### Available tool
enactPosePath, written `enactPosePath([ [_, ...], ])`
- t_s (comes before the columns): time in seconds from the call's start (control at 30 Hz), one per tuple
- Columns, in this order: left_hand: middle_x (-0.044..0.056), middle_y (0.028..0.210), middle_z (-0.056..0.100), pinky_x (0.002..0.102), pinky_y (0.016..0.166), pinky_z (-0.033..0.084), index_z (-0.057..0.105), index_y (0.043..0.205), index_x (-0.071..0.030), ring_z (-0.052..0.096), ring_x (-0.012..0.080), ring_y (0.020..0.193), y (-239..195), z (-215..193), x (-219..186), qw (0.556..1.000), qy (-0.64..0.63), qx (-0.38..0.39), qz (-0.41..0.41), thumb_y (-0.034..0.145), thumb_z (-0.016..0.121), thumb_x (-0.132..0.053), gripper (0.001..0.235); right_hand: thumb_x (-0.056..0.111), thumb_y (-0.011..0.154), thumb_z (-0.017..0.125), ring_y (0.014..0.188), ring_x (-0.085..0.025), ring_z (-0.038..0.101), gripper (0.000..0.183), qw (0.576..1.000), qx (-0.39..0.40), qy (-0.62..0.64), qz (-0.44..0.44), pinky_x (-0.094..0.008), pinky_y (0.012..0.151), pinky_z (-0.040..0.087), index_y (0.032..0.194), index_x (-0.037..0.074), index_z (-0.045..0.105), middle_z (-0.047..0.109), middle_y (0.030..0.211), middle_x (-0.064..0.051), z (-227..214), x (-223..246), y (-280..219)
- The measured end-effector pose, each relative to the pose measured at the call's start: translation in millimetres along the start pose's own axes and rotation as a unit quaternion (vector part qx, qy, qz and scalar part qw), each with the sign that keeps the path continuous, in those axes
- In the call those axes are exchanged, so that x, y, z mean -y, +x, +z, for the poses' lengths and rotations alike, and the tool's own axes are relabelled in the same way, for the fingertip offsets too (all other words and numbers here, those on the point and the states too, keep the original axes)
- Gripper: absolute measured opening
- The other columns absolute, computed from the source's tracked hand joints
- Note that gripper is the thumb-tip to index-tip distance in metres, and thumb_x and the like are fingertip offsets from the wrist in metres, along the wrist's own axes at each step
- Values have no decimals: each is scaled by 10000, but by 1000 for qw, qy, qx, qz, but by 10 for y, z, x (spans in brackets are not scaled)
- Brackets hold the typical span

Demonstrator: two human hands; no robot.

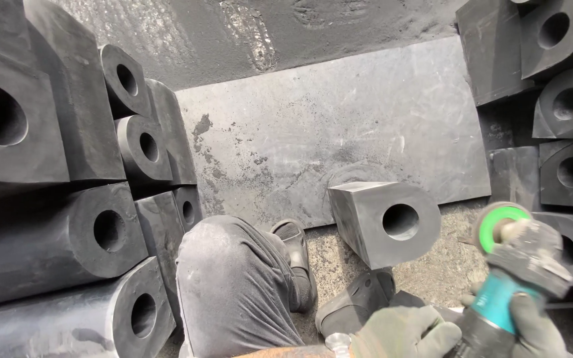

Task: Grind the surface and edges of large black rubber blocks using an angle grinder.

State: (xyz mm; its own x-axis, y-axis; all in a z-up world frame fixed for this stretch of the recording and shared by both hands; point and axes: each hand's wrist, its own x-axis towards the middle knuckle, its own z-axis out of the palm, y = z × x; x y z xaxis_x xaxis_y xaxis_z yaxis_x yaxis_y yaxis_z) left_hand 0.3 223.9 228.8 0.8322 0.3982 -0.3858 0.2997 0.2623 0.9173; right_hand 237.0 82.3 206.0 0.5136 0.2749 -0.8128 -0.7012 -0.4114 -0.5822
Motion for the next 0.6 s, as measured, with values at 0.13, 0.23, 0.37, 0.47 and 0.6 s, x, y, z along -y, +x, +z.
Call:
enactPosePath([
  [0.13, 184, 1010, 699, 468, 974, 481, 674, 1020, -49, 664, 322, 1015, -2, -282, -251, 959, 215, -113, 149, 1016, 522, -448, 427, 494, 1166, 459, 1197, -392, 618, 699, 990, 32, 65, -119, -576, 956, 452, 1679, 46, 303, 549, 1376, -246, -712, -164, 42],
  [0.23, 221, 1372, 559, 493, 1131, 363, 611, 1408, -7, 504, 346, 1298, 188, -478, -253, 874, 351, -264, 207, 949, 541, -397, 606, 408, 1176, 478, 1242, -379, 600, 629, 989, -14, 9, -149, -571, 1015, 454, 1635, 8, 319, 545, 1370, -251, -479, -80, -120],
  [0.37, 224, 1593, 401, 429, 1213, 328, 445, 1516, 41, 437, 325, 1325, 729, -570, 14, 880, 399, -253, 51, 931, 519, -465, 777, 513, 1096, 471, 1153, -328, 615, 621, 999, -11, 33, -31, -558, 956, 499, 1569, 115, 409, 625, 1306, -224, -669, -112, 91],
  [0.47, 219, 1699, 233, 441, 1285, 114, 378, 1594, -9, 233, 335, 1581, 1092, -313, 85, 731, 568, -364, 98, 970, 477, -624, 881, 706, 1094, 534, 1096, -447, 720, 752, 931, 336, 127, 69, -736, 818, 612, 1461, 53, 470, 686, 1245, -221, -742, -94, 71],
  [0.6, 59, 1673, 203, 480, 1268, -27, 316, 1567, -229, 106, 240, 1577, 1241, 149, 84, 786, 585, 136, 144, 926, 301, -717, 805, 533, 1062, 498, 953, -291, 653, 625, 999, -4, 17, -35, -519, 808, 542, 1450, 42, 501, 653, 1160, -175, -282, 62, -428],
])
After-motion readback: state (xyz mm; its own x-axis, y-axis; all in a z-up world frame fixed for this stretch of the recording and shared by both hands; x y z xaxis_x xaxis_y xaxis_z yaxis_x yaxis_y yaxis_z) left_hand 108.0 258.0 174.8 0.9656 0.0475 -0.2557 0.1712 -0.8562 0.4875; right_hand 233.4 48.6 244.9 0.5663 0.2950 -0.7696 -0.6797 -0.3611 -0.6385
